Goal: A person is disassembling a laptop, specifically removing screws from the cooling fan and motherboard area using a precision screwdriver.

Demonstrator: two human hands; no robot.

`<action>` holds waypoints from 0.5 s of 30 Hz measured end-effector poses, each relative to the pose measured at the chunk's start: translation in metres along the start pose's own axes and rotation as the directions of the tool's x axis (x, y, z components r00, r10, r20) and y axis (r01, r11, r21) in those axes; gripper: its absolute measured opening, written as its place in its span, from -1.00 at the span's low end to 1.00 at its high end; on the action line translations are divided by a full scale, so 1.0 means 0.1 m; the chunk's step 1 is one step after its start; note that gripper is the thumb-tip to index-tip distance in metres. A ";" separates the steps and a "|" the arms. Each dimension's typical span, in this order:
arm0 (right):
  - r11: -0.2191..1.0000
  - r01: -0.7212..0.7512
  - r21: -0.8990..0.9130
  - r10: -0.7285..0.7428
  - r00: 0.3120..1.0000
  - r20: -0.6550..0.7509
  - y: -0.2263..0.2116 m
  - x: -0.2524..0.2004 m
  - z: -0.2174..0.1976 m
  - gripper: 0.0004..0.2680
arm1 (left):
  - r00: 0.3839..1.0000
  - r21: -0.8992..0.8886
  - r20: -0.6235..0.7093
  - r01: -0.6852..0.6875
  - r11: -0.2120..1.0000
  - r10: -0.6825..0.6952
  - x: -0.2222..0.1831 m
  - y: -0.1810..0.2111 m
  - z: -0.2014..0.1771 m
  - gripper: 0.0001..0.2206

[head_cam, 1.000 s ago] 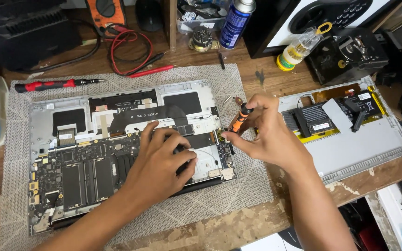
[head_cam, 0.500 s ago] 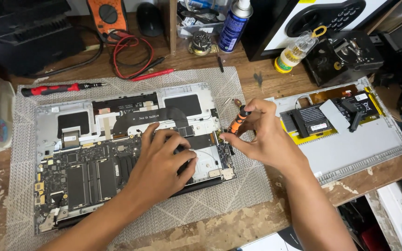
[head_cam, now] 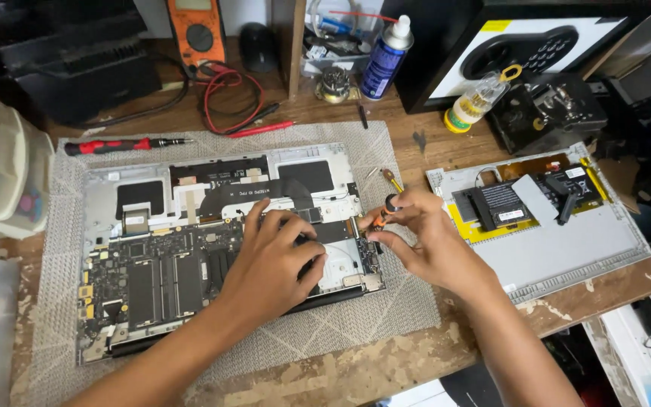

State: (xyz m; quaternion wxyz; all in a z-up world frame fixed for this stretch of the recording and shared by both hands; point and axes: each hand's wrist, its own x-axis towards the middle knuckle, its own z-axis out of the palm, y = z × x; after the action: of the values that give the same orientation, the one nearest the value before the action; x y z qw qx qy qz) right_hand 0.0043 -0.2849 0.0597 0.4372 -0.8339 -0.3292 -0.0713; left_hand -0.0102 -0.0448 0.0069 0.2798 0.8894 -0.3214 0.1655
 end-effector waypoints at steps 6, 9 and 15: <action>0.986 0.158 -0.058 -0.165 0.975 -0.152 0.42 -0.17 0.08 -0.52 | 1.000 -0.012 0.018 0.006 1.000 -0.006 0.00 -0.01 -0.01 -0.88; 0.990 0.121 -0.067 -0.131 0.976 -0.172 0.50 -0.27 0.12 -0.53 | 1.000 -0.019 0.026 0.013 1.000 -0.013 0.00 -0.01 -0.01 -0.88; 0.990 0.121 0.071 -0.110 0.985 -0.131 0.29 -0.22 0.10 -0.51 | 1.000 -0.030 0.006 0.013 0.999 -0.012 0.00 -0.01 -0.04 -0.88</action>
State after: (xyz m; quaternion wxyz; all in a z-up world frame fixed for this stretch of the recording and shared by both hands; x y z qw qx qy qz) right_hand 0.0039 -0.2995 0.0249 0.4849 -0.7893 -0.3511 -0.1364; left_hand -0.0099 -0.0417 0.0095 0.2933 0.8875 -0.3192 0.1562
